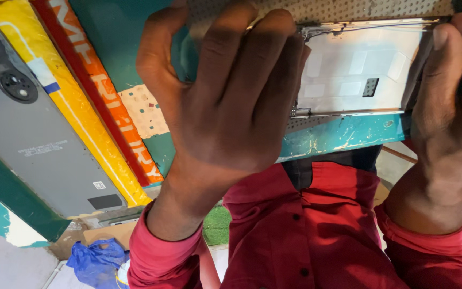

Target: The person is repairing a smartphone. They use a metal tool to carefully pry and adjust internal components, including the battery and ribbon cables, on a workbench.

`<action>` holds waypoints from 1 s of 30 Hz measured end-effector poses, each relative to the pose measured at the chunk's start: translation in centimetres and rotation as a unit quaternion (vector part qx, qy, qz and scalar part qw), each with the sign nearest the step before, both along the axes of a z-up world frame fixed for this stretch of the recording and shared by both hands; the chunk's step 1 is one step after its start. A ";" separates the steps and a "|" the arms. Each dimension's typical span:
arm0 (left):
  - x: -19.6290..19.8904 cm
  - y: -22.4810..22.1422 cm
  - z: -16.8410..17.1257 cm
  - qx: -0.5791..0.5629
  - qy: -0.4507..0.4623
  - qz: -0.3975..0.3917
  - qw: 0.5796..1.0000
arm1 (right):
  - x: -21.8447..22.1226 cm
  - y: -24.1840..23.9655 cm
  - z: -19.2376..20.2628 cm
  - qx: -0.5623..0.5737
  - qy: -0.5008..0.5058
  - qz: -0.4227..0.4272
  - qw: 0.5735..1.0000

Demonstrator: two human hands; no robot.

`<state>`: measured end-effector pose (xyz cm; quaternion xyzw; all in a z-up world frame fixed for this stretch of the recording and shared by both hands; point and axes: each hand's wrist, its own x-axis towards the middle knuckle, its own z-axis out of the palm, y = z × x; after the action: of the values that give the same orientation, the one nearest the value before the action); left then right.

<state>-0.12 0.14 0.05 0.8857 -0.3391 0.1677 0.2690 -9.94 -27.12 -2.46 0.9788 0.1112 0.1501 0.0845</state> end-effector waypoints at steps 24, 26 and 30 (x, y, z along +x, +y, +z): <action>0.0 -0.2 0.0 -0.004 0.001 0.014 1.000 | 0.0 1.8 0.8 0.220 0.023 -0.042 0.974; 0.0 -0.1 0.1 -0.001 0.004 0.014 1.000 | 0.1 1.8 0.9 0.199 0.020 -0.038 0.979; 0.0 -0.1 0.5 0.004 0.006 0.021 1.000 | 0.4 1.8 1.1 0.123 0.004 -0.025 0.992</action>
<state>-0.13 0.06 0.50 0.8947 -0.3194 0.1668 0.2640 -9.56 -25.28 -1.38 0.9847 0.0682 0.1568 -0.0329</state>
